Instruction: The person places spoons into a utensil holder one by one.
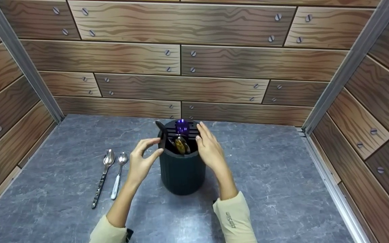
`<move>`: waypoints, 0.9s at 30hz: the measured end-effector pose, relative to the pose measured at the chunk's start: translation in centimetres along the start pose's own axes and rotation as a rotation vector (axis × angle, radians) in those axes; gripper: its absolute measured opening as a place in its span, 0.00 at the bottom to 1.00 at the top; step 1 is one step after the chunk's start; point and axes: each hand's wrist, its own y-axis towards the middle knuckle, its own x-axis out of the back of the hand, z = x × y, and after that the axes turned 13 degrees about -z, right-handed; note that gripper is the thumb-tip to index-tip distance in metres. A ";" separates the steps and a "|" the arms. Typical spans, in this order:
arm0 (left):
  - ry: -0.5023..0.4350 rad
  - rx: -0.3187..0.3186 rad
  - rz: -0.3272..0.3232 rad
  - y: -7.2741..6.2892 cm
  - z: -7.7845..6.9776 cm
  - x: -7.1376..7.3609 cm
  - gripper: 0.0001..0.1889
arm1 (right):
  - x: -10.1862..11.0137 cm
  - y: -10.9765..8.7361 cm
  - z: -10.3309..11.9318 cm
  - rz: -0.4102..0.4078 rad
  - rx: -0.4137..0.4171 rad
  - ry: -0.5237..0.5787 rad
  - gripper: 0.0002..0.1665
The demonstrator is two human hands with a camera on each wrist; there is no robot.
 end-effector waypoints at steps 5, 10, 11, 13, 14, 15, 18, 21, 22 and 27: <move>-0.002 0.049 -0.017 -0.2 0.5 0.7 0.13 | 0.0 0.0 0.0 0.003 -0.006 -0.002 0.27; 0.061 0.052 -0.033 -0.1 1.5 1.6 0.12 | 0.0 0.0 0.0 0.007 -0.010 -0.001 0.27; 0.081 0.063 -0.033 0.0 1.7 1.7 0.12 | 0.1 0.0 0.0 0.009 -0.011 -0.002 0.27; 0.125 0.085 -0.036 0.0 2.0 2.1 0.12 | 0.1 0.0 0.0 0.014 -0.011 -0.004 0.27; 0.146 0.098 -0.040 0.1 2.2 2.3 0.12 | 0.1 0.0 0.1 0.016 -0.013 -0.004 0.27; 0.173 0.111 -0.047 0.1 2.3 2.4 0.11 | 0.1 0.0 0.0 0.018 -0.014 -0.004 0.27; 0.232 0.129 -0.080 0.1 2.8 3.0 0.11 | 0.1 0.0 -0.1 0.010 -0.012 -0.004 0.27; 0.282 0.131 -0.108 0.1 3.3 3.4 0.11 | 0.0 0.0 -0.1 0.002 -0.011 -0.004 0.26; 0.299 0.135 -0.112 0.1 3.5 3.6 0.11 | 0.0 0.0 -0.1 0.000 -0.009 -0.003 0.27; 0.473 0.193 -0.068 0.0 4.2 4.5 0.11 | 0.0 0.0 -0.1 -0.002 -0.009 -0.001 0.26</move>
